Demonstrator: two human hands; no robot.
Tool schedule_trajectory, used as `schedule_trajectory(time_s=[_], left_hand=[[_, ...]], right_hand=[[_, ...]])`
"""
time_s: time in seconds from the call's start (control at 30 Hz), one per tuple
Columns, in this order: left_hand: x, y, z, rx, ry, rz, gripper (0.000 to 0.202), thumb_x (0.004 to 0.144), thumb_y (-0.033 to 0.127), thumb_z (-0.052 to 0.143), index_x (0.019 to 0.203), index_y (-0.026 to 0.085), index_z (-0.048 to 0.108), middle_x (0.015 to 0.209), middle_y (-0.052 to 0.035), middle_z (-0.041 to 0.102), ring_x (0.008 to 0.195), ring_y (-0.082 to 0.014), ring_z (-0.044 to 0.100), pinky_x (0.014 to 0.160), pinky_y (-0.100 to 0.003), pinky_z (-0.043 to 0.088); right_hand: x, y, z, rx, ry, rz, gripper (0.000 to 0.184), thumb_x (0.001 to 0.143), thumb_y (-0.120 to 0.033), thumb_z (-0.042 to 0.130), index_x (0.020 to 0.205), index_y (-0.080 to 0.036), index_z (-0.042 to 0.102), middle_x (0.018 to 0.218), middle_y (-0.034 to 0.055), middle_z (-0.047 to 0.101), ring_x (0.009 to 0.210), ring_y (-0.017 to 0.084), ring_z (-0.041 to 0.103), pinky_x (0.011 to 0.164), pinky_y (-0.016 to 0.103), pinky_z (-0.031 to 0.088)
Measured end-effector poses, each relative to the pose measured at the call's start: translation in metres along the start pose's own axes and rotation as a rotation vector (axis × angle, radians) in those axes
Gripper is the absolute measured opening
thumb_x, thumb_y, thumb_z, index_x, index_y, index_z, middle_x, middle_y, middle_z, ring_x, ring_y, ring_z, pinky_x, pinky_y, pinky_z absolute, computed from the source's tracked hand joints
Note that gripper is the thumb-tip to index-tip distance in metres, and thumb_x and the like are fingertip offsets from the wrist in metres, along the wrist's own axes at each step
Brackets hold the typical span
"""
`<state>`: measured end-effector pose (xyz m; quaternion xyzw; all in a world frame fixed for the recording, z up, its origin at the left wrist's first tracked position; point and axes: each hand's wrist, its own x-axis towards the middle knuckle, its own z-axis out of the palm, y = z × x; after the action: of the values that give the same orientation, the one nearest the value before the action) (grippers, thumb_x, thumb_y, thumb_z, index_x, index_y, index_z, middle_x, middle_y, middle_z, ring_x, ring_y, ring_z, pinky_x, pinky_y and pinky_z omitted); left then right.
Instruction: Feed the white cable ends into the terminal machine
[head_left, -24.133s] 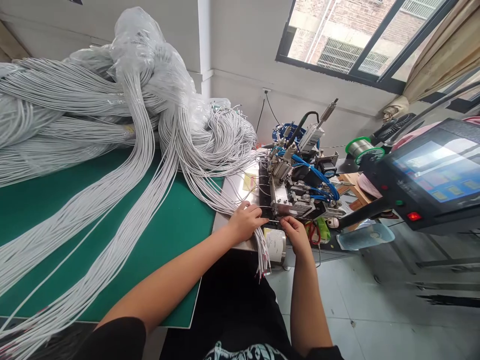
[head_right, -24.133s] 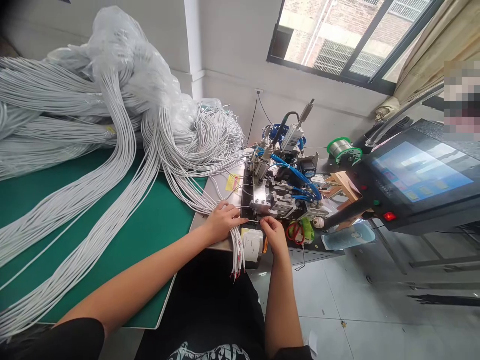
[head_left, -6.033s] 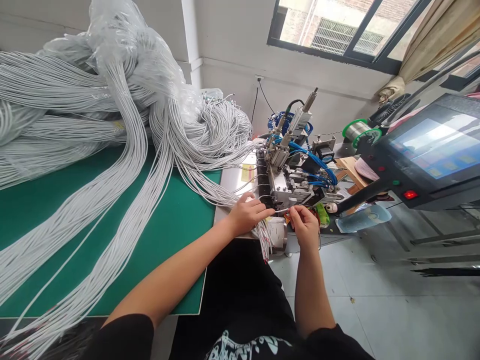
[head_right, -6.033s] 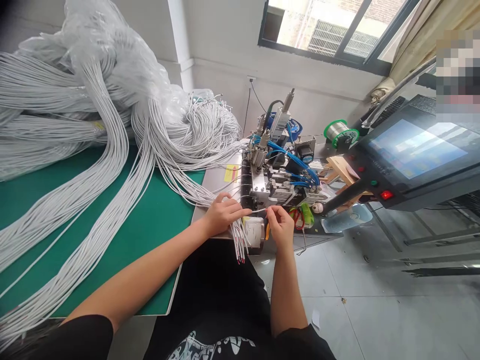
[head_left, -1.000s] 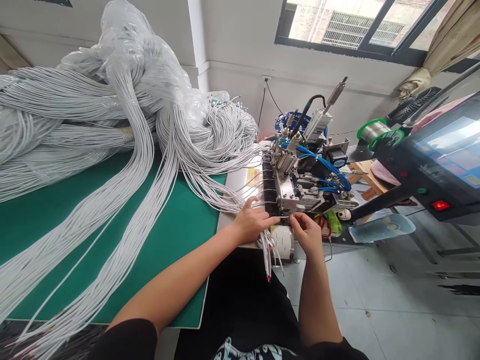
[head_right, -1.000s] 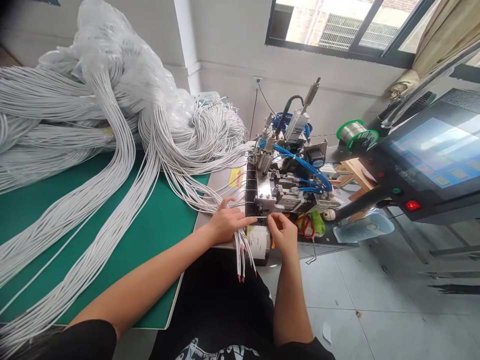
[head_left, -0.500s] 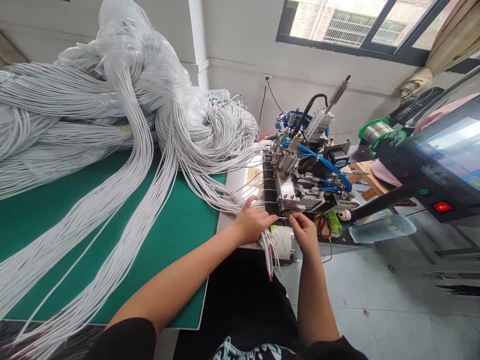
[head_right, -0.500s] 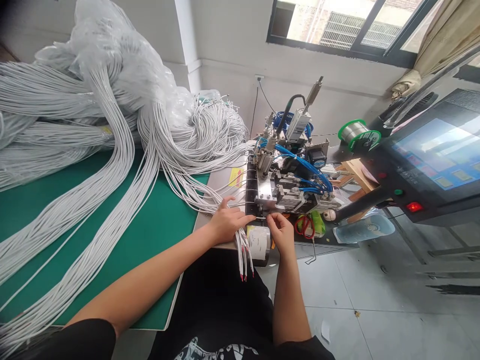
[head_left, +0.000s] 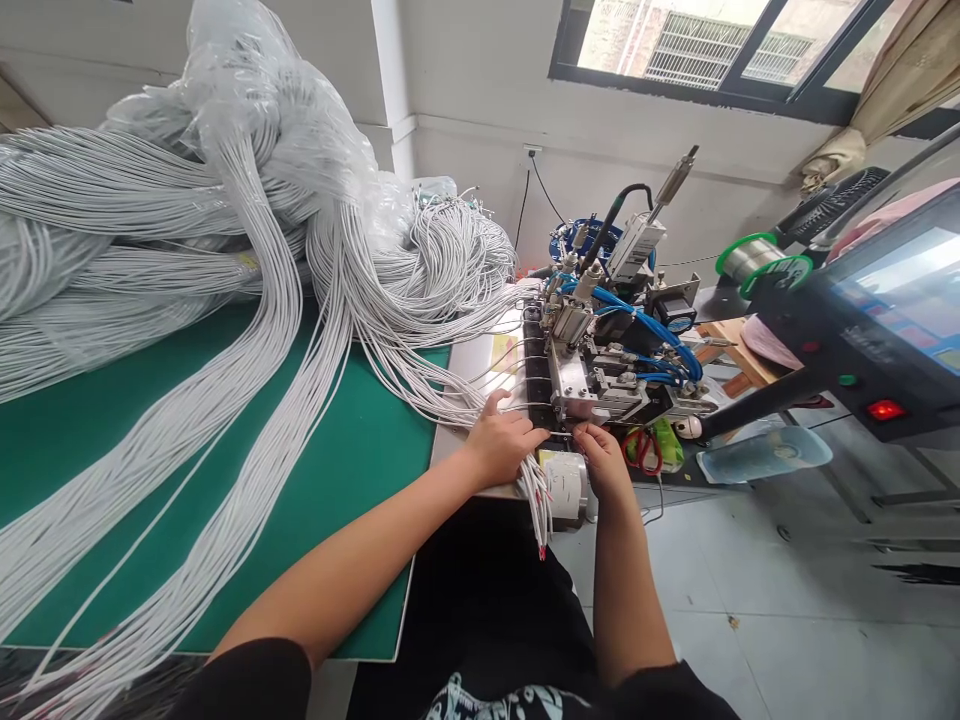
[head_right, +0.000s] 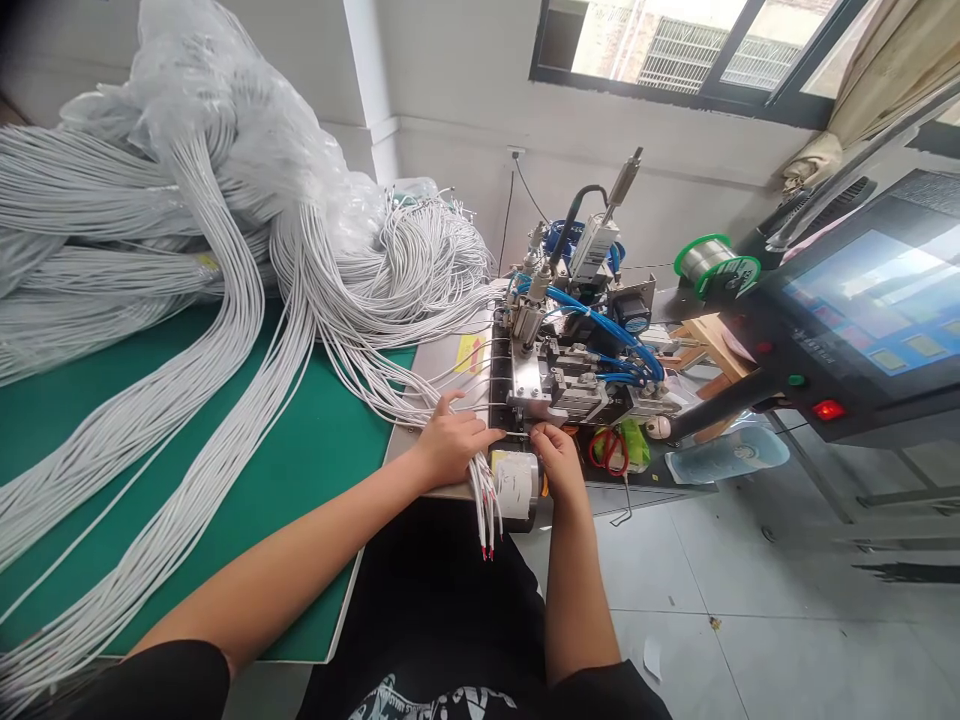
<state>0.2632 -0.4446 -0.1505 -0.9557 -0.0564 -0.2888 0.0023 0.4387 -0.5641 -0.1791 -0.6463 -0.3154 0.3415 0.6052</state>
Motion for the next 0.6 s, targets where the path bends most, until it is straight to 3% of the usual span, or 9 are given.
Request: schedule_trajectory(time_s=[0.23, 0.6], left_hand=[[0.000, 0.001, -0.001, 0.006, -0.014, -0.012, 0.034, 0.071, 0.011, 0.050, 0.099, 0.022, 0.065, 0.065, 0.0008, 0.062, 0.066, -0.0157, 0.056, 0.102, -0.047, 0.017], [0.001, 0.001, -0.008, 0.005, -0.026, -0.061, 0.019, 0.075, 0.014, 0.052, 0.088, 0.019, 0.064, 0.089, -0.0052, 0.064, 0.091, -0.0209, 0.055, 0.100, -0.046, 0.022]], right_hand=[[-0.001, 0.001, 0.007, 0.175, 0.060, 0.114, 0.027, 0.062, -0.037, 0.065, 0.056, -0.019, 0.046, 0.047, -0.0081, 0.033, 0.045, 0.007, 0.025, 0.046, 0.023, 0.017], [-0.017, 0.014, -0.003, 0.107, 0.179, 0.071, 0.037, 0.068, -0.049, 0.070, 0.061, -0.019, 0.049, 0.051, -0.0072, 0.038, 0.047, 0.007, 0.028, 0.046, 0.022, 0.021]])
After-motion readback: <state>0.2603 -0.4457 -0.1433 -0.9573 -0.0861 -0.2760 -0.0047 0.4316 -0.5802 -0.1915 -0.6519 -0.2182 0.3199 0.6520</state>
